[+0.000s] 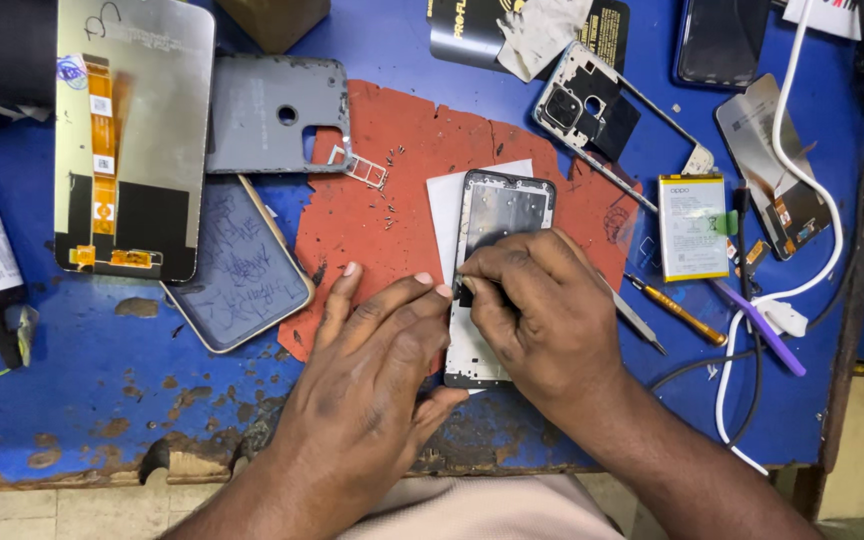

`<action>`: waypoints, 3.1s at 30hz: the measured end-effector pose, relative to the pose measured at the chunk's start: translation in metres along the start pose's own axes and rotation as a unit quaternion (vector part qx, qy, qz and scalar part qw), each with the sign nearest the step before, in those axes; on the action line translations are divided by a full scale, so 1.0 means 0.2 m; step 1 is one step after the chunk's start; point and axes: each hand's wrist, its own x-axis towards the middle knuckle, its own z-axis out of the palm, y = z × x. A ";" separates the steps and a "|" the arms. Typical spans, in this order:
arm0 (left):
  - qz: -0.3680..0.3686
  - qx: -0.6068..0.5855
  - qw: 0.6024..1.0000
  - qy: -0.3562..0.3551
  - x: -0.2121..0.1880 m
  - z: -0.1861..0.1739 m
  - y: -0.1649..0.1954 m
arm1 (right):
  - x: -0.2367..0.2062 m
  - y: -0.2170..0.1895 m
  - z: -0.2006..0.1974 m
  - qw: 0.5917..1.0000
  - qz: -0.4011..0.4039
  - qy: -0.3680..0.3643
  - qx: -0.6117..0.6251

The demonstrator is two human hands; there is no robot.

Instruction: The person cleans a smartphone with a brush, then disassembles it by removing the back cover and battery. They use a metal tool to pry open the device and remove internal components, placing them on the workbench.

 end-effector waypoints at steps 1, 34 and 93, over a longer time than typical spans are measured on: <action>-0.001 0.000 1.000 0.001 0.00 0.00 0.00 | 0.00 0.00 0.00 1.000 -0.001 -0.003 -0.001; -0.010 -0.004 1.000 -0.006 0.01 -0.01 0.00 | -0.11 -0.08 0.00 1.000 -0.008 -0.013 0.009; -0.027 0.011 0.999 -0.037 0.00 -0.02 -0.01 | -0.19 -0.09 -0.02 0.991 -0.073 -0.093 0.056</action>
